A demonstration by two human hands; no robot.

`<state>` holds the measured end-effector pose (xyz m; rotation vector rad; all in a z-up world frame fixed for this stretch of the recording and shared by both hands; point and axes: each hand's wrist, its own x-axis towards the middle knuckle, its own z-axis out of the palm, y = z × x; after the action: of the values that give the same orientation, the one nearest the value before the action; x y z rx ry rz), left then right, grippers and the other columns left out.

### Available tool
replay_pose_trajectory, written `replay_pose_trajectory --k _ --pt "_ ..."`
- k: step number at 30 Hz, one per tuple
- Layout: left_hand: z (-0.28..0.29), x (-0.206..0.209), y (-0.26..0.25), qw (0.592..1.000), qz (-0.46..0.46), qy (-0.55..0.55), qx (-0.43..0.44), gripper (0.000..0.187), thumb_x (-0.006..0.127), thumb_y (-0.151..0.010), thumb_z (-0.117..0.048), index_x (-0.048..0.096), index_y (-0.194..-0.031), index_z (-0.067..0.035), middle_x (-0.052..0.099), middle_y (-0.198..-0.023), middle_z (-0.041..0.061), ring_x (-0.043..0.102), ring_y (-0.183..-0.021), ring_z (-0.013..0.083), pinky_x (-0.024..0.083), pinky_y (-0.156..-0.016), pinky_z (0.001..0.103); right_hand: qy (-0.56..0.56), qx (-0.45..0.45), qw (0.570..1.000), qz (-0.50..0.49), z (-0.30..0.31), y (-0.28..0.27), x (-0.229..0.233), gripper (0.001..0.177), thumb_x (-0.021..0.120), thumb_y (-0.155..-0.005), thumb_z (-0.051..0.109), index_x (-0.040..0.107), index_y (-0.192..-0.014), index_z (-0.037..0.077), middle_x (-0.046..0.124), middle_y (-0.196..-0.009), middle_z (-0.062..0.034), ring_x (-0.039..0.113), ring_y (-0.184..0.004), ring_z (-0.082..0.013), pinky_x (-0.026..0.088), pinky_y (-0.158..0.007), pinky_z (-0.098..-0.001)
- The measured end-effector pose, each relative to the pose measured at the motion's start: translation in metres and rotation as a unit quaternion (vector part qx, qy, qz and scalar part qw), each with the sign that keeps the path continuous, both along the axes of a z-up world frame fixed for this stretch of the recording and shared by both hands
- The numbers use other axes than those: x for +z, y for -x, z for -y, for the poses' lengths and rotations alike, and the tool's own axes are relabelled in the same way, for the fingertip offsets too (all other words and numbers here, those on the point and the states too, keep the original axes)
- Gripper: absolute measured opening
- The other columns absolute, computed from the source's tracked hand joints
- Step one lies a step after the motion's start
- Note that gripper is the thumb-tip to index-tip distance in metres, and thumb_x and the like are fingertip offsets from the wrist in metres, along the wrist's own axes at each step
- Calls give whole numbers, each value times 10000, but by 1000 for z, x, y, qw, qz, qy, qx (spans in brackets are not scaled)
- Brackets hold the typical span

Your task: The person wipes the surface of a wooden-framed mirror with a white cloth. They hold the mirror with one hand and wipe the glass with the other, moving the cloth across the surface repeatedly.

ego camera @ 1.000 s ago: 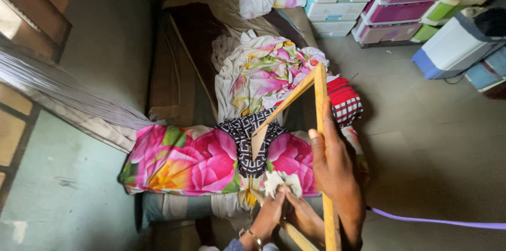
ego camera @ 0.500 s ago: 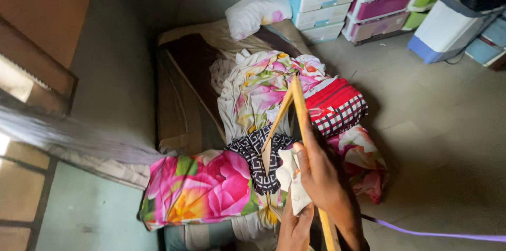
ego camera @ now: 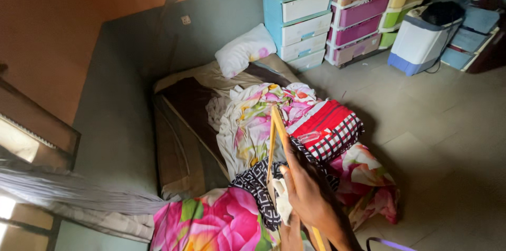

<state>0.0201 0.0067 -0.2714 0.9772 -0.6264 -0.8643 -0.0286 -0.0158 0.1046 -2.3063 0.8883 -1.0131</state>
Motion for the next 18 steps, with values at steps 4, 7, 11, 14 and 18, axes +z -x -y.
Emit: replay_pose_trajectory --k 4,7,11,14,18 --pt "-5 -29 -11 989 -96 -108 -41 538 533 -1031 -374 690 -1253 90 747 -1102 164 676 -993 226 532 -872 353 -41 -40 998 -18 23 -20 -8 651 535 -965 147 275 -1559 95 560 -1403 -264 598 -1185 -430 515 -909 -463" --pt "-4 -28 -7 985 -150 -46 -79 483 564 -986 -360 669 -1213 53 754 -1088 124 696 -990 223 558 -878 344 5 10 1000 17 65 -43 -8 657 529 -978 82 265 -1579 64 561 -1349 -330 575 -1213 -462 495 -959 -483" --pt "-6 25 3 989 -129 -60 -39 480 601 -992 -340 661 -1238 68 738 -1140 139 682 -1046 225 533 -931 324 -88 -30 993 -68 116 -65 -16 737 500 -944 71 207 -1617 138 612 -1271 -288 610 -1159 -434 493 -954 -469" --pt "-5 103 -1 993 -92 1 -75 500 576 -1027 -301 551 -1353 77 662 -1249 162 611 -1140 244 475 -999 347 -51 20 999 3 149 -75 -29 747 476 -915 24 212 -1611 87 594 -1289 -314 592 -1193 -435 477 -976 -457" --pt "1 215 -10 987 143 58 -41 635 519 -992 -199 344 -1560 26 426 -1607 159 354 -1514 261 236 -1211 347 -6 30 999 10 190 -86 -47 685 501 -957 59 243 -1592 54 576 -1337 -320 565 -1256 -431 439 -1035 -452"
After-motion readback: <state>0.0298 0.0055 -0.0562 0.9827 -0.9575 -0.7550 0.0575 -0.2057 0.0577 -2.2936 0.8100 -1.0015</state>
